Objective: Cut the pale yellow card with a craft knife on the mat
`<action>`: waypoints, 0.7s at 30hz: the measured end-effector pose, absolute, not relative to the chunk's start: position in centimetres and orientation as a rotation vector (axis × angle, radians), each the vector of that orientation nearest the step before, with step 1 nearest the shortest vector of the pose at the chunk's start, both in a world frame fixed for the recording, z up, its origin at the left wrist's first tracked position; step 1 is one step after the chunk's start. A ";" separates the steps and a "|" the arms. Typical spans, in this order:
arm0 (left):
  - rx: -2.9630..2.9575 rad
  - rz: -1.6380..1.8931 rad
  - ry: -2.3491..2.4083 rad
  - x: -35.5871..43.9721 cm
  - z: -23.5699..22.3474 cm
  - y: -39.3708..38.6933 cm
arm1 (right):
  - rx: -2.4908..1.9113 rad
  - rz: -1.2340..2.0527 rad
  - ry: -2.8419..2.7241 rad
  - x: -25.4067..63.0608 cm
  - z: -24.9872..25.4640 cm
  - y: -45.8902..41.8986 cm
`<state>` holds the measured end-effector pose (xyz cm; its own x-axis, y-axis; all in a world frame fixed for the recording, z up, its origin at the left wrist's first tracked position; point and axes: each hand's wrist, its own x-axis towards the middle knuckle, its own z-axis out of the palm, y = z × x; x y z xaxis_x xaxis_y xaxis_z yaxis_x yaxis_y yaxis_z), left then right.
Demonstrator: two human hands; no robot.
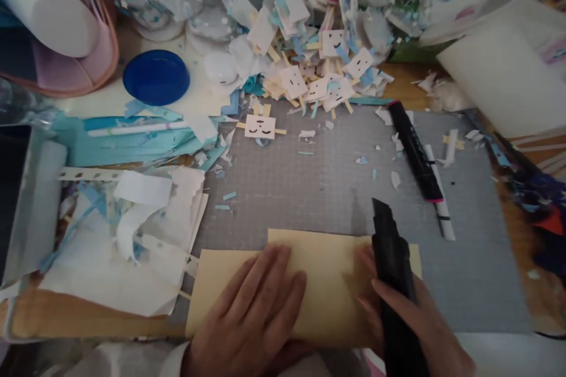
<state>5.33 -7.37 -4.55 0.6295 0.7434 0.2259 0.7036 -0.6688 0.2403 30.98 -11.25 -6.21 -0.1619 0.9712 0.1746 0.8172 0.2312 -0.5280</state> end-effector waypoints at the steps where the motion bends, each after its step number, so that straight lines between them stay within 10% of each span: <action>1: 2.725 0.473 1.215 5.4 -4.6 -7.3 | -1.615 0.364 -2.080 30.6 -6.0 -11.1; 21: 2.734 0.483 1.192 5.6 -4.8 -7.3 | -1.677 0.616 -2.128 31.6 -5.3 -11.9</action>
